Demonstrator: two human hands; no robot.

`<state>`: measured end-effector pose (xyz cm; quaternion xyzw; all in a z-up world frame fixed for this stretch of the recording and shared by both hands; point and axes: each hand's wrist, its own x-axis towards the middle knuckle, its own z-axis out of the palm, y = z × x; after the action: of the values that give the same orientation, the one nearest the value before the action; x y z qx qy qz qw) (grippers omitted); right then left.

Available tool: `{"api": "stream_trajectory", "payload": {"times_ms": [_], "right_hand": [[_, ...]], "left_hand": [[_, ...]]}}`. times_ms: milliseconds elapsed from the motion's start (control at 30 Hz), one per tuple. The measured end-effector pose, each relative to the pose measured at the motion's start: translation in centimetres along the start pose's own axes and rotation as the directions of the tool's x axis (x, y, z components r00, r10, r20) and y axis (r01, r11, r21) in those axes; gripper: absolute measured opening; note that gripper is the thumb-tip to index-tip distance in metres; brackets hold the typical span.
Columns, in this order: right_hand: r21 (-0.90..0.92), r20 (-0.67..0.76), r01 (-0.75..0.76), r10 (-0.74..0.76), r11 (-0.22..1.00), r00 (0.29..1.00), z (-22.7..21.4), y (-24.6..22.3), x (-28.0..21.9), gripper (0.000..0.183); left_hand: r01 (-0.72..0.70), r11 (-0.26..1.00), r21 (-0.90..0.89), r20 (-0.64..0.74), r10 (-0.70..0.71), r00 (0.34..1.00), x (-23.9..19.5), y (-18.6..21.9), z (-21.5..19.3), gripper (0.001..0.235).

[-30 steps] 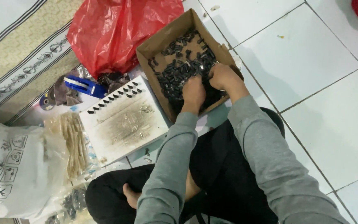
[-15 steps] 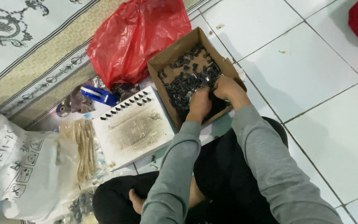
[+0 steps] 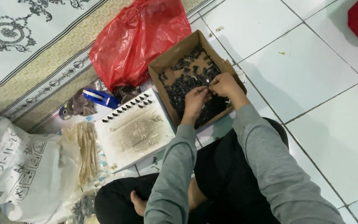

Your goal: Arranging small black metal components from a box onto a white template with a grid of holes.

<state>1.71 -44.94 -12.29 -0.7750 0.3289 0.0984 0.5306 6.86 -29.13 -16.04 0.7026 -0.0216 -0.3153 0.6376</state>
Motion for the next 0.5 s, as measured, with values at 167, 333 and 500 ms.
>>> {"api": "stream_trajectory", "payload": {"times_ms": [167, 333, 500], "right_hand": [[-0.104, 0.036, 0.002, 0.001, 0.995, 0.999, 1.0, 2.2, 2.5, 0.032], [-0.166, 0.046, 0.033, -0.026, 0.986, 0.999, 1.8, 2.9, 3.4, 0.031], [-0.253, 0.095, 0.045, -0.021, 0.966, 0.995, 1.1, 0.7, 1.6, 0.053]], "left_hand": [[-0.054, 0.993, 0.108, 0.020, 0.052, 0.998, 0.2, -0.9, -0.2, 0.028], [-0.124, 0.954, 0.273, 0.005, 0.127, 0.992, -1.0, 0.5, 0.2, 0.023], [-0.058, 0.930, 0.363, -0.237, 0.152, 0.960, -1.4, 1.1, 1.4, 0.016]]}}
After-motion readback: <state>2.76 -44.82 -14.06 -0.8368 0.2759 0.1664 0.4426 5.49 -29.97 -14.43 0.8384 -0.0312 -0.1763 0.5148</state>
